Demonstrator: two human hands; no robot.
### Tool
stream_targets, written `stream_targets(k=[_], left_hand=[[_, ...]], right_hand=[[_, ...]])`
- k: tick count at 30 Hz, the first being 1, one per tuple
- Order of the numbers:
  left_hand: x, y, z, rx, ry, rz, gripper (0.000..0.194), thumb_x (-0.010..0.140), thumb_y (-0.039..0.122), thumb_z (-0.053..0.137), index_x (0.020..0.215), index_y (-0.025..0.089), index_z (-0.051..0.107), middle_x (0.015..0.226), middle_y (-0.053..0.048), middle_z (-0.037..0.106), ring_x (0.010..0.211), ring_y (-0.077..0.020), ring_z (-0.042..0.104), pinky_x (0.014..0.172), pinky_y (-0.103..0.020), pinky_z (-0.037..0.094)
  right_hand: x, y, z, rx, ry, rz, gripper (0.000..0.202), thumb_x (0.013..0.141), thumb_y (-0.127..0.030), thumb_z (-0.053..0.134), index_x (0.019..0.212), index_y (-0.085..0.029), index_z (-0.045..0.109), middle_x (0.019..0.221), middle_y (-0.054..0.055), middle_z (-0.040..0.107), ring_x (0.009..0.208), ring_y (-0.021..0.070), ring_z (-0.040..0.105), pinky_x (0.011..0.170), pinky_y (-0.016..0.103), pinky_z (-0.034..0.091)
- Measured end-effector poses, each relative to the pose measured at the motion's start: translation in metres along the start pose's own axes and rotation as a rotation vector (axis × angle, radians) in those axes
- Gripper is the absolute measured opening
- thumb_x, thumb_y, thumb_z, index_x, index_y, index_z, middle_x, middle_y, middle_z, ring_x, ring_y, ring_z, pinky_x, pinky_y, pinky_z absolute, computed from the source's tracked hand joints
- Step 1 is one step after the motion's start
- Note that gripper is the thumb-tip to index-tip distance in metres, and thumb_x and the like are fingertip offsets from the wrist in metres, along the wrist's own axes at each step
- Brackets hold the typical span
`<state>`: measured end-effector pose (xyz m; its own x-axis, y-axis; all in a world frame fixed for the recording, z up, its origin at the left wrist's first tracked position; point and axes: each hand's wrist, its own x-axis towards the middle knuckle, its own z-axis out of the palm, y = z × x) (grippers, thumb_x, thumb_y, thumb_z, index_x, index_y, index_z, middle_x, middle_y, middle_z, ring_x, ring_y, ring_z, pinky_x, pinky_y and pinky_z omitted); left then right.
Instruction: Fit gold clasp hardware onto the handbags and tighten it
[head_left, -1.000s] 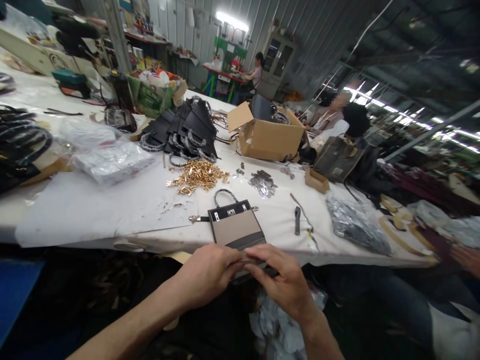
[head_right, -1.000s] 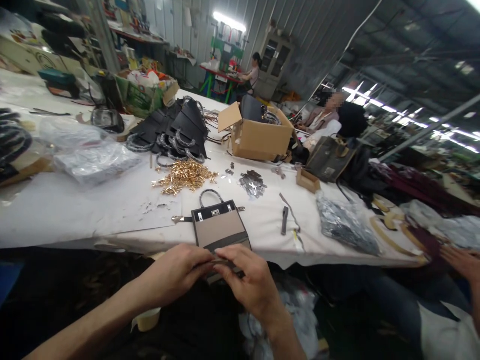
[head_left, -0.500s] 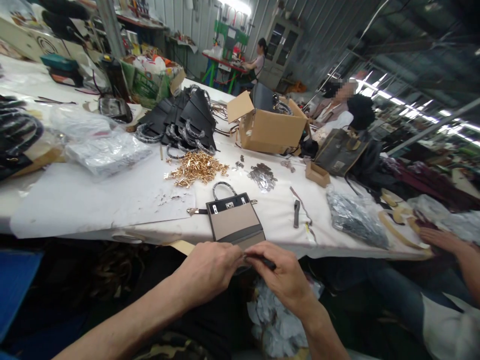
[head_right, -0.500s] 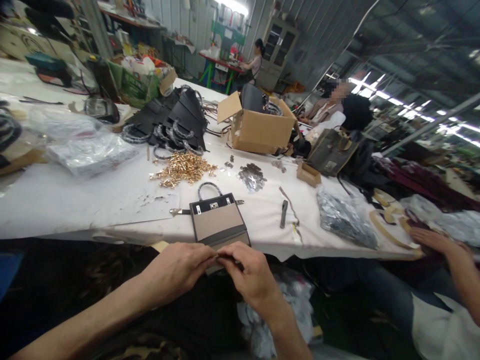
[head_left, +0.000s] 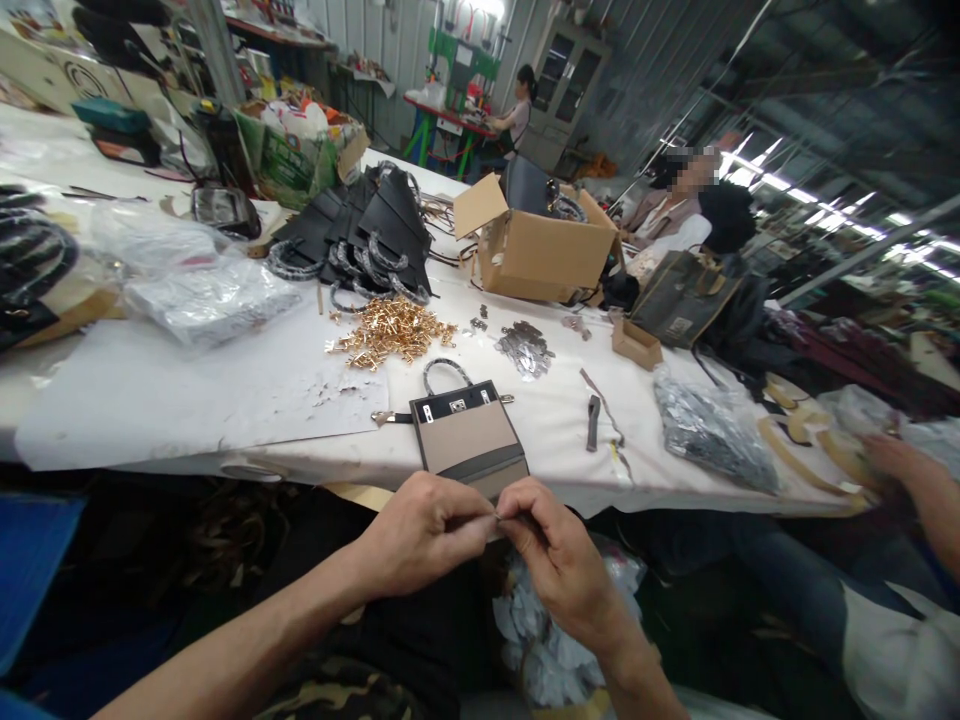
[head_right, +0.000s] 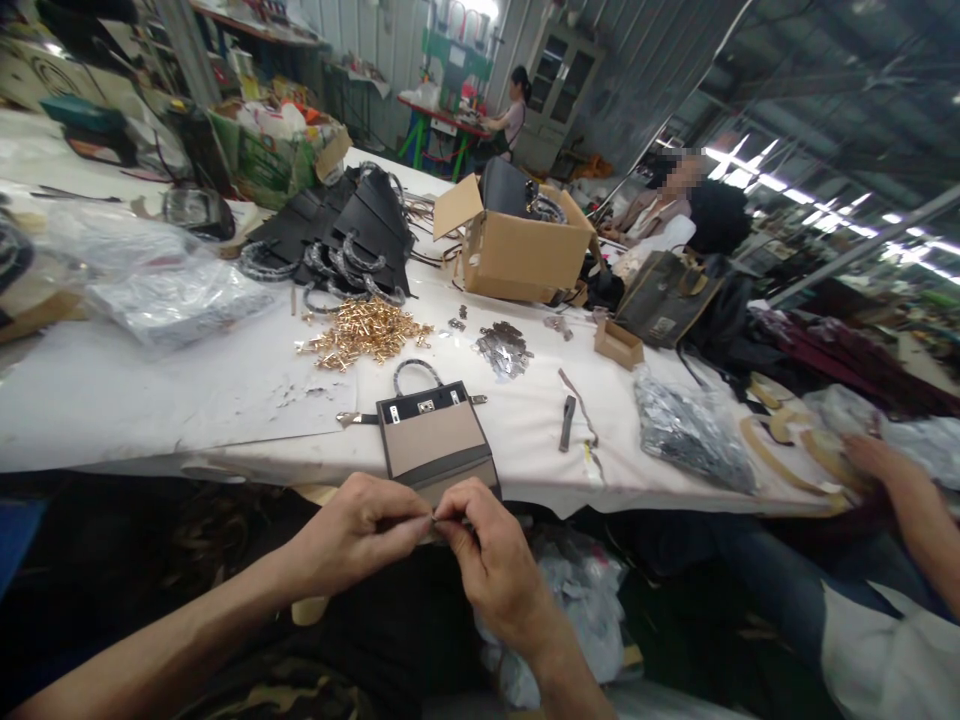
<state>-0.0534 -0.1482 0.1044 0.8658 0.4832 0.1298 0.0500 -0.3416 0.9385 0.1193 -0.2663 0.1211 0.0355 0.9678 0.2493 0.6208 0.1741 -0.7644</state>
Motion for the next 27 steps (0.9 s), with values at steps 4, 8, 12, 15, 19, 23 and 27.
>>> stream_targets(k=[4,8,12,15,19,23,27], left_hand=[[0.002,-0.01,-0.001,-0.373,0.053,-0.341,0.036,0.097,0.043,0.053,0.089,0.014,0.072,0.058,0.003,0.056,0.045,-0.0078,0.041,0.045,-0.02,0.03],[-0.002,-0.024,-0.003,-0.307,0.026,-0.403,0.037,0.095,0.047,0.056,0.089,0.015,0.072,0.065,0.002,0.063,0.048,-0.008,0.044,0.047,-0.019,0.031],[-0.006,-0.033,0.007,-0.109,-0.019,-0.305,0.032,0.097,0.041,0.056,0.082,0.018,0.071,0.069,0.001,0.066,0.06,-0.0107,0.054,0.055,-0.019,0.037],[-0.006,-0.037,0.015,-0.048,-0.039,-0.245,0.03,0.099,0.037,0.053,0.082,0.019,0.07,0.071,0.001,0.066,0.066,-0.0118,0.058,0.061,-0.02,0.039],[0.003,-0.043,0.013,-0.009,-0.002,-0.233,0.029,0.1,0.034,0.051,0.086,0.019,0.071,0.075,0.0,0.068,0.07,-0.0133,0.061,0.065,-0.02,0.04],[0.021,-0.059,0.002,0.056,0.087,-0.278,0.031,0.101,0.035,0.047,0.088,0.019,0.071,0.078,-0.002,0.071,0.074,-0.0165,0.065,0.069,-0.022,0.043],[0.039,-0.085,-0.001,0.112,0.13,-0.321,0.029,0.098,0.034,0.05,0.081,0.019,0.068,0.077,-0.003,0.072,0.074,-0.0175,0.066,0.068,-0.023,0.043]], right_hand=[[-0.017,0.001,0.004,-0.035,0.027,-0.306,0.031,0.096,0.0,0.048,0.113,-0.024,0.057,0.098,0.004,0.06,0.09,0.0171,0.061,0.082,0.03,0.053],[-0.014,0.024,-0.018,-0.028,0.152,-0.212,0.025,0.096,-0.005,0.056,0.111,-0.025,0.058,0.099,0.004,0.062,0.092,0.0166,0.063,0.081,0.028,0.053],[0.035,0.071,-0.039,0.105,0.253,0.145,0.032,0.096,-0.024,0.069,0.123,-0.026,0.052,0.091,0.0,0.064,0.084,0.0154,0.064,0.077,0.026,0.053],[0.082,0.109,-0.044,0.225,0.111,0.252,0.045,0.091,-0.035,0.075,0.127,-0.023,0.051,0.086,0.0,0.066,0.082,0.0167,0.065,0.078,0.029,0.052],[0.129,0.15,-0.042,0.229,-0.097,0.275,0.042,0.087,-0.041,0.076,0.118,-0.02,0.058,0.091,0.003,0.071,0.088,0.0191,0.067,0.084,0.033,0.051],[0.157,0.171,-0.039,0.08,-0.232,0.227,0.037,0.088,-0.038,0.071,0.118,-0.019,0.059,0.09,0.003,0.073,0.085,0.0189,0.067,0.082,0.034,0.05],[0.171,0.177,-0.038,-0.017,-0.311,0.179,0.034,0.089,-0.035,0.068,0.118,-0.019,0.06,0.091,0.003,0.074,0.087,0.0194,0.067,0.085,0.036,0.049]])
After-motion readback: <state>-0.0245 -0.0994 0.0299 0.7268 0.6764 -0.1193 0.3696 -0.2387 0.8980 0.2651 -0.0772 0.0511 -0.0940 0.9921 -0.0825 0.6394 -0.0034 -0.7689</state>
